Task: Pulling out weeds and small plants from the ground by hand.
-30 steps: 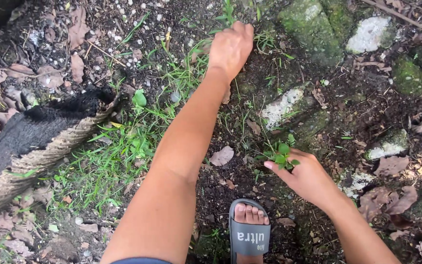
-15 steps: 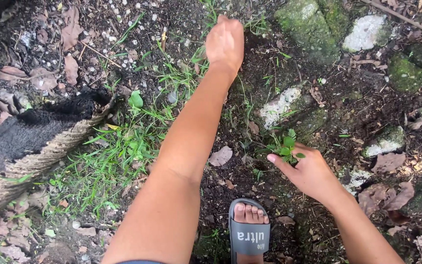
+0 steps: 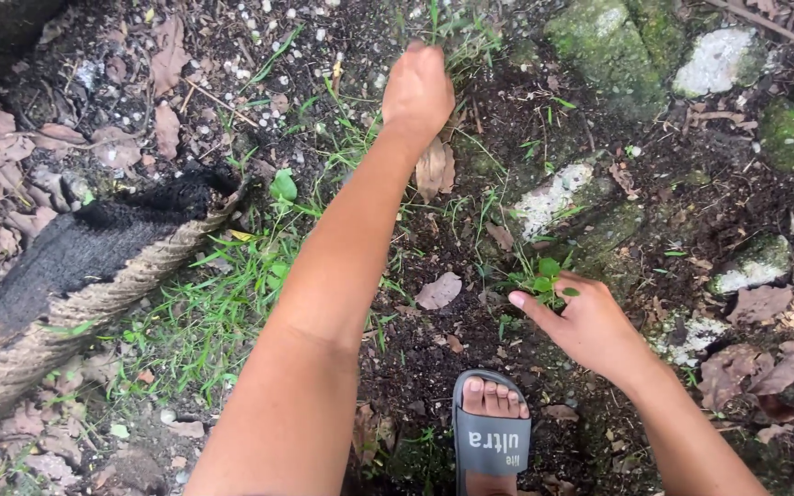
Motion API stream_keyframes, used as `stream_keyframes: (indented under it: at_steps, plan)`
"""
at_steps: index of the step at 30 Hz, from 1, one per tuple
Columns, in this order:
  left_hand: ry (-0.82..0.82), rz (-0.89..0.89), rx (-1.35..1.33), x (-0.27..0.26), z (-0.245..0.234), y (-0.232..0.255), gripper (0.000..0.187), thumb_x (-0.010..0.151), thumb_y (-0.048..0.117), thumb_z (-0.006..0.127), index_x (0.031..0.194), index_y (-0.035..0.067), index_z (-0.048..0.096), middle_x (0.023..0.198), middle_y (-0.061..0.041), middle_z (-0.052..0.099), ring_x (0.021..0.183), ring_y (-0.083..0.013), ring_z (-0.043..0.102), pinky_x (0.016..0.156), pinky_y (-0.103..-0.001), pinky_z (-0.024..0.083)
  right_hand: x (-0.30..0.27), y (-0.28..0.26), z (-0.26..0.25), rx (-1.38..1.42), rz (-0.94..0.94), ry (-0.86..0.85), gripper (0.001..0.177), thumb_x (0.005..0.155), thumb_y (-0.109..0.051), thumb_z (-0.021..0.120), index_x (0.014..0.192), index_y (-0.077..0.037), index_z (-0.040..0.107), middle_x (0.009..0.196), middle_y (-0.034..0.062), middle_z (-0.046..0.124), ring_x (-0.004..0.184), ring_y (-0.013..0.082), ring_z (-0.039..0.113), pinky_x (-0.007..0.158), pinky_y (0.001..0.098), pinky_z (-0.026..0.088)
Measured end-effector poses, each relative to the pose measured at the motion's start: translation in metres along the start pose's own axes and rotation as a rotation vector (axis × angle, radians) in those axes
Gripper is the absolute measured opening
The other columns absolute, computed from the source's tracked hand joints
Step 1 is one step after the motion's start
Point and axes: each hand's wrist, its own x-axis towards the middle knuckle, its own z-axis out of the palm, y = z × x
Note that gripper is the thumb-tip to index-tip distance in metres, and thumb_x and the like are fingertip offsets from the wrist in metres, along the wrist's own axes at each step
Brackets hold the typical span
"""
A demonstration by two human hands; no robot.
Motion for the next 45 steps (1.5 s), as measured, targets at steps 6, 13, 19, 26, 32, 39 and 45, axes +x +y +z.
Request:
stream_keyframes:
  at_steps: [6, 13, 19, 26, 32, 39, 45]
  plan:
    - [0.052, 0.045, -0.114, -0.009, -0.019, 0.022, 0.027, 0.085, 0.013, 0.072, 0.108, -0.001, 0.070, 0.125, -0.023, 0.059, 0.102, -0.0424, 0.068, 0.090, -0.048, 0.055, -0.003, -0.005, -0.002, -0.004, 0.127, -0.029, 0.031, 0.090, -0.036, 0.073, 0.095, -0.006, 0.075, 0.084, 0.0115, 0.074, 0.065, 0.0237, 0.068, 0.064, 0.0401, 0.057]
    - [0.121, 0.077, -0.031, -0.001, 0.018, 0.021, 0.018, 0.080, 0.001, 0.067, 0.098, 0.000, 0.070, 0.124, -0.022, 0.063, 0.098, -0.0424, 0.069, 0.086, -0.050, 0.056, -0.003, 0.000, -0.005, 0.050, -0.006, 0.037, 0.028, 0.088, -0.033, 0.073, 0.096, -0.006, 0.075, 0.084, 0.0107, 0.075, 0.066, 0.0207, 0.069, 0.065, 0.0387, 0.057]
    - [0.070, 0.121, -0.048, -0.003, 0.006, 0.016, 0.013, 0.078, -0.006, 0.062, 0.085, -0.001, 0.071, 0.107, -0.022, 0.070, 0.098, -0.0439, 0.069, 0.085, -0.050, 0.056, 0.000, 0.006, -0.001, 0.017, -0.034, 0.026, 0.027, 0.089, -0.032, 0.073, 0.094, -0.005, 0.075, 0.079, 0.0121, 0.073, 0.064, 0.0213, 0.068, 0.065, 0.0382, 0.056]
    - [0.024, 0.097, -0.065, -0.007, -0.011, 0.005, 0.011, 0.073, -0.004, 0.067, 0.082, -0.002, 0.073, 0.097, -0.026, 0.071, 0.094, -0.0442, 0.069, 0.085, -0.047, 0.057, -0.006, -0.006, 0.000, 0.017, -0.007, 0.035, 0.030, 0.089, -0.034, 0.074, 0.093, -0.004, 0.075, 0.075, 0.0107, 0.072, 0.061, 0.0194, 0.065, 0.061, 0.0375, 0.055]
    - [0.013, -0.080, -0.083, -0.038, -0.064, -0.050, 0.018, 0.078, 0.002, 0.069, 0.094, 0.002, 0.076, 0.096, -0.026, 0.073, 0.094, -0.0400, 0.072, 0.087, -0.044, 0.058, -0.026, -0.007, 0.011, 0.101, 0.365, -0.021, 0.035, 0.090, -0.041, 0.071, 0.112, -0.014, 0.076, 0.076, 0.0137, 0.075, 0.061, 0.0188, 0.066, 0.065, 0.0355, 0.058]
    - [0.048, -0.256, -0.223, -0.146, -0.213, -0.071, 0.022, 0.074, 0.023, 0.085, 0.085, 0.004, 0.078, 0.079, -0.017, 0.075, 0.071, -0.0299, 0.073, 0.073, -0.040, 0.057, -0.075, -0.044, 0.012, 0.295, 0.191, 0.231, 0.034, 0.097, -0.040, 0.074, 0.114, -0.010, 0.077, 0.080, 0.0051, 0.069, 0.065, 0.0103, 0.057, 0.062, 0.0307, 0.048]
    - [-0.067, -0.655, -0.787, -0.237, -0.345, 0.026, 0.009, 0.084, 0.012, 0.082, 0.083, 0.006, 0.075, 0.077, -0.006, 0.073, 0.058, -0.0125, 0.057, 0.054, -0.031, 0.047, -0.168, -0.162, -0.058, 0.649, 0.411, 0.281, 0.030, 0.095, -0.034, 0.075, 0.103, -0.005, 0.075, 0.068, 0.0001, 0.062, 0.051, 0.0099, 0.051, 0.048, 0.0274, 0.041]
